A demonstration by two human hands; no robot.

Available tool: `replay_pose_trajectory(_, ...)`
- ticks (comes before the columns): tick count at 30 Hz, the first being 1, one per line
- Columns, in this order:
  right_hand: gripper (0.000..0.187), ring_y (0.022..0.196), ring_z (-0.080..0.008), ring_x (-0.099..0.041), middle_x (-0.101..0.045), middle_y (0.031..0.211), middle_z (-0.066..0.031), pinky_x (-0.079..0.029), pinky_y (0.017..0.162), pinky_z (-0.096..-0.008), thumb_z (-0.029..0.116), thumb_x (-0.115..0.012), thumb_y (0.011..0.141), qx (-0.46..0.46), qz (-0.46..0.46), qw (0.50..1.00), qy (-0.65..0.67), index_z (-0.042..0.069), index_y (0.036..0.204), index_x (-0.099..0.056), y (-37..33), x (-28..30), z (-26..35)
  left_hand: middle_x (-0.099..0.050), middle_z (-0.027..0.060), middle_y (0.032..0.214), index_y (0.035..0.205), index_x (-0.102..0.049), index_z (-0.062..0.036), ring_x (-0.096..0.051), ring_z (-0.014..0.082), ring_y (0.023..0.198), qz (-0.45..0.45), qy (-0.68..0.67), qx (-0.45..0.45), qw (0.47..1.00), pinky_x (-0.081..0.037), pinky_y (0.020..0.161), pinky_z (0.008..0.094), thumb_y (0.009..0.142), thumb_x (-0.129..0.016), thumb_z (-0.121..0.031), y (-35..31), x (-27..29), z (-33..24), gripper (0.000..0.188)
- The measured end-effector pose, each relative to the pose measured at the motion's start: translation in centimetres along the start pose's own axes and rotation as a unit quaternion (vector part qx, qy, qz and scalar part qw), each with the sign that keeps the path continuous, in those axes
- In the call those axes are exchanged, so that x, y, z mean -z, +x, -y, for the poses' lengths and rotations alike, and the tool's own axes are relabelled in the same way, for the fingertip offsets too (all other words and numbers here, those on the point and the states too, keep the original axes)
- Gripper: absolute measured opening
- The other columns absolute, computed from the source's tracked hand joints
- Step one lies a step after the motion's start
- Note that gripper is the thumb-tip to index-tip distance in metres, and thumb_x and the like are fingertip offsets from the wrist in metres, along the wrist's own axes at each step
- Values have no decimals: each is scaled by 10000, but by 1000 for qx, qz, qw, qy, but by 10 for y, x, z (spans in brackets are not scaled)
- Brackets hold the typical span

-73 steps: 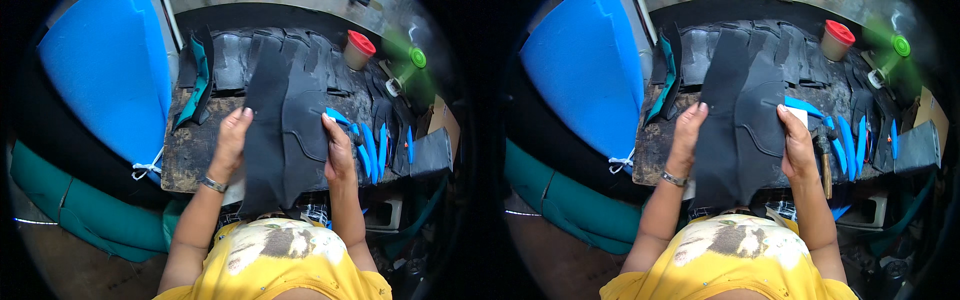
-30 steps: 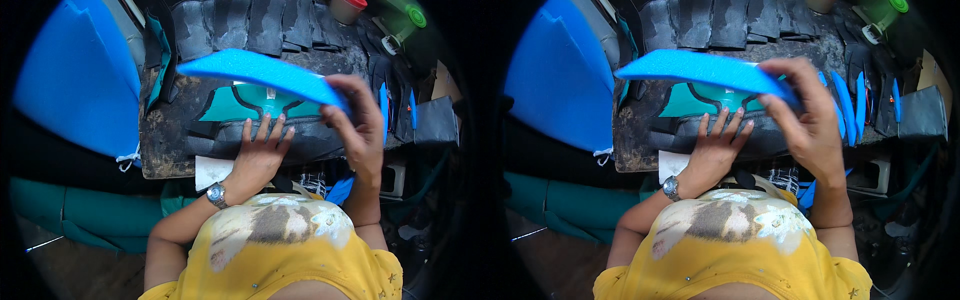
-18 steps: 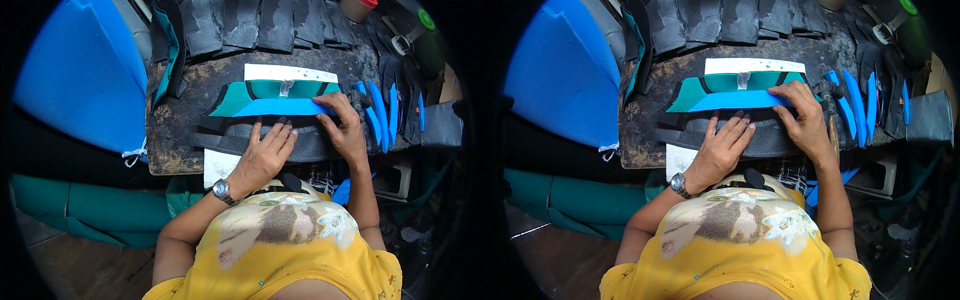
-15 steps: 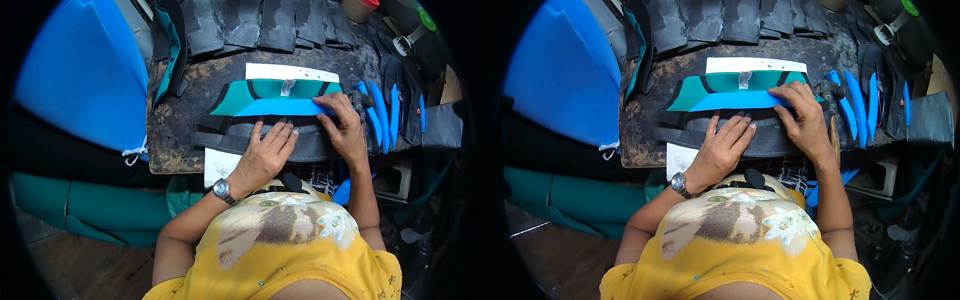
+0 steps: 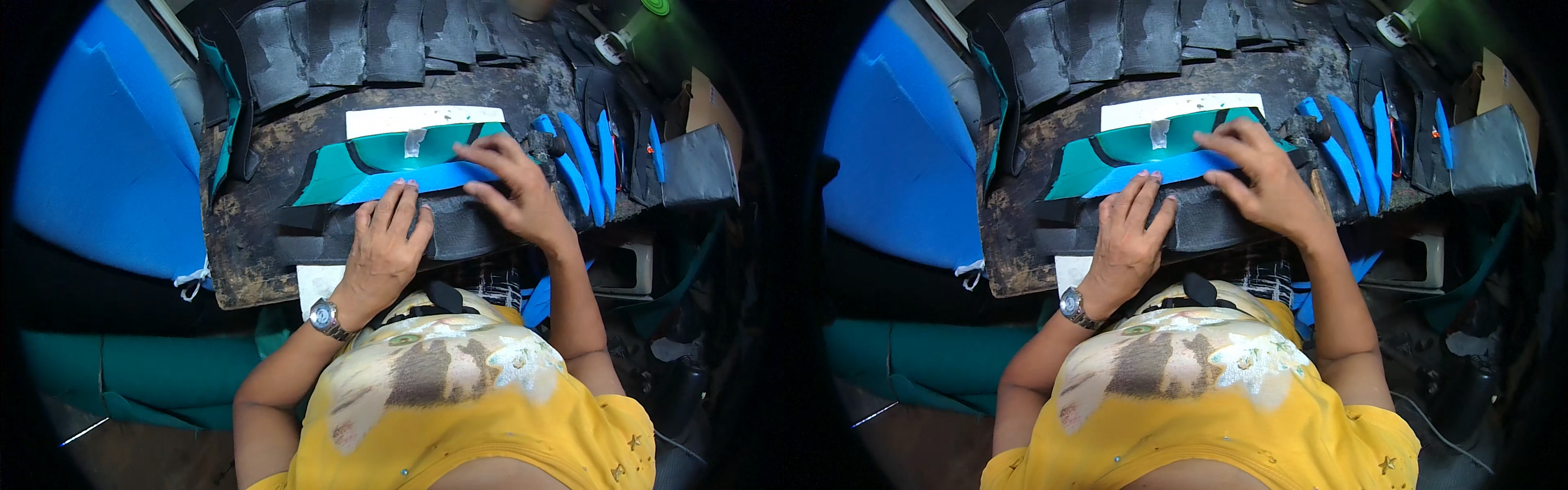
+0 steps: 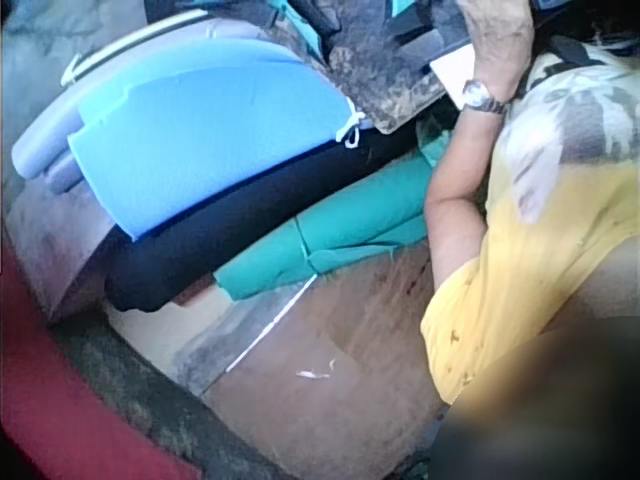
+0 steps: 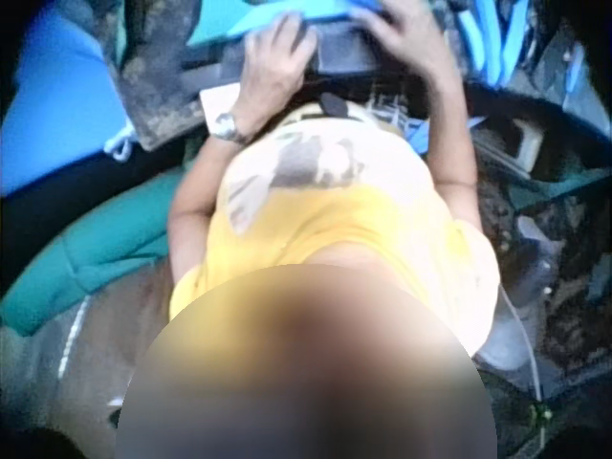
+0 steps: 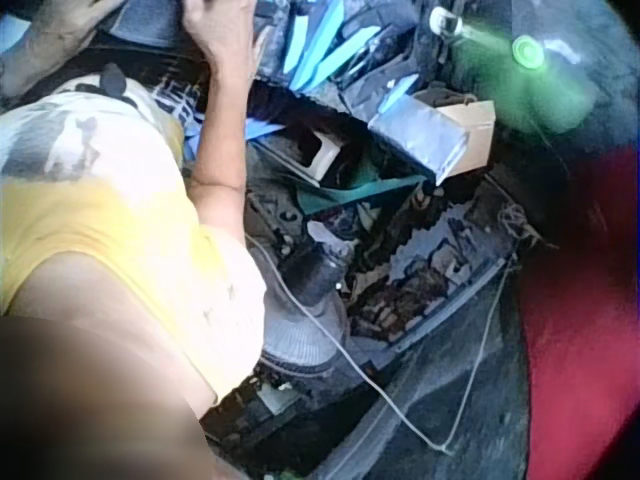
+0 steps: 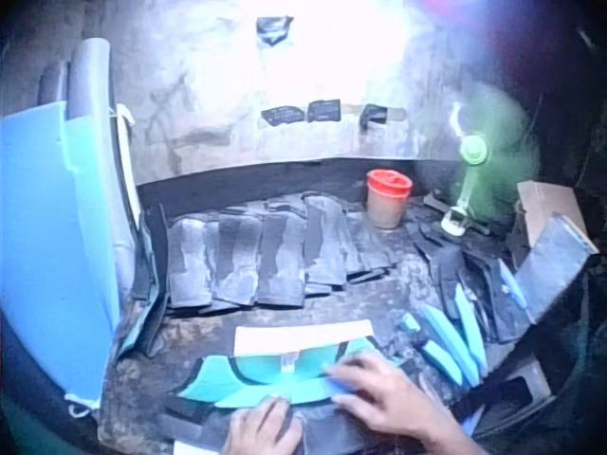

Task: The person cuts a blue foam strip with scissors, then places it inside a black shoe upper. They fold and press the upper edges, then use a hammer to tap the upper onto a green insole. The person repeats the folding and hammering steps on the same shoe upper.

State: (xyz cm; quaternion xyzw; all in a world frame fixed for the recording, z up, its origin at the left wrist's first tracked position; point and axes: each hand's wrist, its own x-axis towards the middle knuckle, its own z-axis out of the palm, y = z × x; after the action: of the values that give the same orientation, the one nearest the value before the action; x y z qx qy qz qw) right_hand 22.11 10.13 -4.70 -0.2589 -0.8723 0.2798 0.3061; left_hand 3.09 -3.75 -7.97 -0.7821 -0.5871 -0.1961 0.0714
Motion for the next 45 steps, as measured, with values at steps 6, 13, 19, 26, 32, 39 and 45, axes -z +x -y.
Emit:
replay_pose_trajectory(6, 226, 976, -135, -617, -633, 1102, -92, -497, 844, -266, 32, -504, 976, -174, -284, 894, 299, 11, 1126, -671, -6, 27, -20, -555, 230, 1323, 1133, -623, -30, -489, 365, 1274, 11, 25, -18, 999, -394, 993, 483, 863, -575, -110, 1, 4, 3, 286)
replay_pose_trajectory(13, 261, 987, -238, -638, -624, 1123, -124, -519, 851, -315, -102, -613, 813, 12, -60, 997, 39, 28, 1031, -671, -26, 22, -6, -570, 209, 1316, 1101, -643, -44, -510, 345, 1233, 4, 39, -36, 999, -360, 992, 469, 855, -580, -134, 4, 6, 5, 270)
replay_pose_trajectory(19, 383, 1079, -326, -614, -627, 1177, -113, -515, 906, -411, -143, -616, 765, 27, 15, 999, -39, 46, 1091, -688, -18, -3, 1, -624, 176, 1217, 1015, -637, -42, -583, 294, 1071, -9, 33, -88, 996, -411, 951, 448, 831, -607, -161, 15, 13, 20, 221)
replay_pose_trajectory(26, 337, 1181, -355, -526, -577, 1187, -183, -400, 1035, -461, 120, -646, 810, 157, 101, 975, -123, -67, 1091, -636, -7, -10, 18, -607, 73, 828, 930, -604, -73, -610, 257, 781, 19, -73, -95, 993, -476, 706, 380, 774, -674, -160, 42, 29, 46, 192)
replay_pose_trajectory(32, 433, 1080, -351, -512, -543, 1131, -167, -446, 926, -442, 218, -764, 711, 153, 94, 968, -174, -52, 1024, -634, 16, -29, 20, -674, 220, 837, 984, -669, -22, -656, 413, 774, 133, -229, -20, 964, -533, 739, 481, 796, -545, 7, 71, 35, 75, 226)
replay_pose_trajectory(39, 373, 977, -373, -591, -587, 1003, -165, -490, 855, -446, -70, -576, 743, 45, 167, 984, -38, 22, 1100, -633, 38, -19, 0, -676, 205, 986, 1167, -588, -26, -678, 337, 885, 217, -342, 11, 914, -515, 793, 389, 783, -701, -25, 68, 32, 90, 400)
replay_pose_trajectory(45, 364, 1022, -379, -643, -661, 1041, -193, -497, 906, -407, -74, -565, 796, -49, 193, 976, 92, 8, 1145, -623, 39, -11, 1, -595, 180, 969, 1047, -557, 5, -604, 406, 935, 67, -314, -36, 946, -487, 791, 428, 717, -789, -58, 53, 4, 77, 408)
